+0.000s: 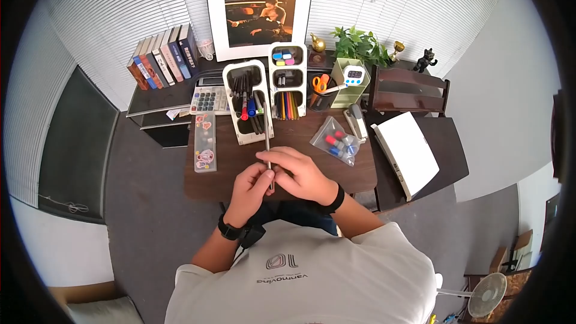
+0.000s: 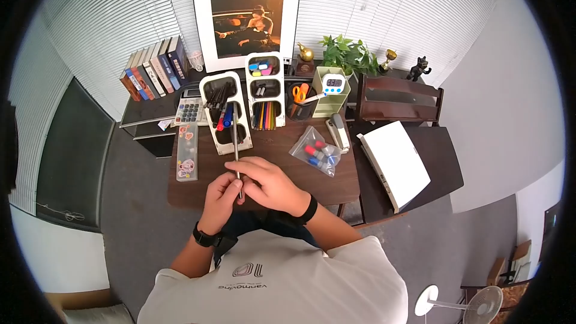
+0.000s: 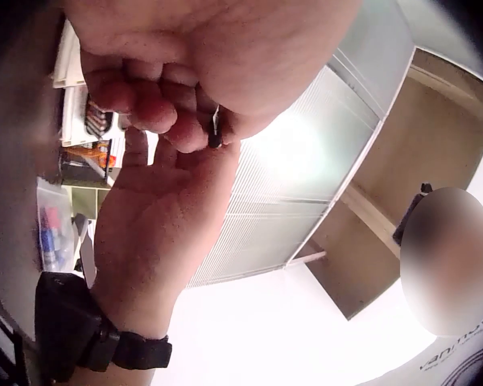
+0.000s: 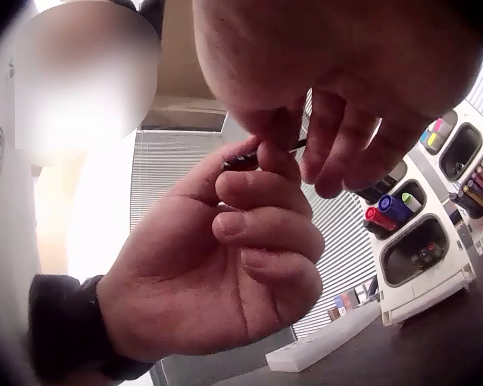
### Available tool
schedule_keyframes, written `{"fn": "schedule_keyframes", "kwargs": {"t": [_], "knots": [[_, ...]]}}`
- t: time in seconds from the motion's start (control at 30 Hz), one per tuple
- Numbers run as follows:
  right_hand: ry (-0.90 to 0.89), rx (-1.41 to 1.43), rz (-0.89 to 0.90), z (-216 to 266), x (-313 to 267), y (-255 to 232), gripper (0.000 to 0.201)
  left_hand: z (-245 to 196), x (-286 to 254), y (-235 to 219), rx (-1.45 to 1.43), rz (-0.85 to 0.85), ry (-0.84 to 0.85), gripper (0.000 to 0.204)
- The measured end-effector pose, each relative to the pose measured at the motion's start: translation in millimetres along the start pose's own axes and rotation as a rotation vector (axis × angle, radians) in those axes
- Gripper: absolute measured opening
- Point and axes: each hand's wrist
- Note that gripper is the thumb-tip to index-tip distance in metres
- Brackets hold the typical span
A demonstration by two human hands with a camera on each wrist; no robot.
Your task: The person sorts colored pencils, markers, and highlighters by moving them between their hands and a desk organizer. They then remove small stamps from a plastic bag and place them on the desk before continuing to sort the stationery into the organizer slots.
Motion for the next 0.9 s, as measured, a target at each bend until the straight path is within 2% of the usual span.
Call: {"fn": "schedule_keyframes", "kwargs": {"t": [0.03, 0.07, 0.1, 0.13, 0.17, 0.2, 0.23, 0.27, 0.33, 0.37, 0.43, 0.47, 0.5, 0.57, 0.63, 0.7, 0.73, 0.8, 0.83, 0.9], "knots": [[-0.063, -0.024, 0.055, 2.0, 0.5, -3.0, 0.047, -8.7, -1.1, 0.2, 0.004, -0.001, -0.003, 0.022], [0.072, 0.045, 0.083, 6.8, -0.6, -10.0, 0.044, -19.2, 0.4, -0.3, 0.047, 0.004, 0.033, 0.023], [-0.017, -0.050, -0.005, 6.1, 7.0, -12.6, 0.038, -25.9, 3.6, -1.9, 0.088, 0.009, 0.073, 0.023], [-0.007, -0.050, -0.052, 7.5, 12.5, -17.8, 0.034, -35.0, 7.5, -8.8, 0.215, -0.003, 0.119, 0.022], [0.002, -0.049, -0.098, 7.6, 17.7, -23.2, 0.030, -48.8, 13.5, -11.2, 0.435, -0.055, 0.202, 0.022], [0.050, 0.049, -0.115, 2.9, 22.8, -29.9, 0.022, -62.7, 23.3, -21.8, 0.846, -0.131, 0.328, 0.013], [0.064, 0.054, -0.181, 7.5, 32.8, -34.1, 0.018, -78.0, 39.8, -27.3, 1.079, -0.183, 0.525, 0.012], [0.055, 0.128, -0.231, 2.0, 42.0, -34.3, 0.018, -95.6, 52.3, -34.7, 1.243, -0.189, 0.515, 0.025], [0.042, 0.201, -0.277, -10.2, 61.0, -31.9, 0.018, -96.6, 83.7, -61.7, 1.353, -0.151, 0.583, 0.047], [0.044, 0.194, -0.265, -14.9, 72.1, -31.0, 0.020, -96.8, 95.4, -66.9, 1.355, -0.159, 0.589, 0.047], [0.040, 0.187, -0.254, -32.2, 91.2, -29.8, 0.022, -94.4, 115.9, -76.3, 1.485, -0.062, 0.572, 0.049], [0.104, 0.080, -0.215, -46.7, 98.0, -28.0, 0.023, -88.9, 126.4, -82.0, 1.555, -0.061, 0.630, 0.047], [0.166, -0.026, -0.178, -55.7, 104.0, -26.7, 0.025, -84.7, 133.5, -87.8, 1.561, -0.060, 0.631, 0.047], [0.181, -0.119, -0.170, -64.8, 109.8, -22.7, 0.028, -80.7, 143.5, -96.2, 1.574, 0.003, 0.466, 0.041], [0.089, -0.268, -0.198, -74.6, 114.3, -17.0, 0.032, -88.4, 144.6, -91.5, 1.553, -0.024, 0.505, 0.035], [0.156, -0.240, -0.171, -81.1, 113.6, -11.6, 0.034, -88.8, 145.0, -91.8, 1.395, -0.065, 0.346, 0.037], [0.157, -0.260, -0.196, -84.8, 114.7, -8.7, 0.035, -88.7, 144.0, -91.1, 1.398, -0.061, 0.340, 0.037], [0.158, -0.279, -0.219, -85.3, 113.4, -7.1, 0.036, -89.8, 142.9, -87.4, 1.201, -0.067, 0.381, 0.046], [0.158, -0.218, -0.271, -81.8, 109.2, -6.4, 0.037, -89.9, 139.5, -83.8, 1.203, -0.068, 0.380, 0.046], [0.157, -0.151, -0.327, -68.3, 97.2, -7.2, 0.038, -85.7, 122.6, -75.0, 1.217, -0.218, 0.559, 0.053]]}}
Point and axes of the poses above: each hand's wrist, its own x-axis towards the middle knuckle, its own y-axis out of the palm, z = x × y, and after that the axes turned 11 degrees about z, right-handed
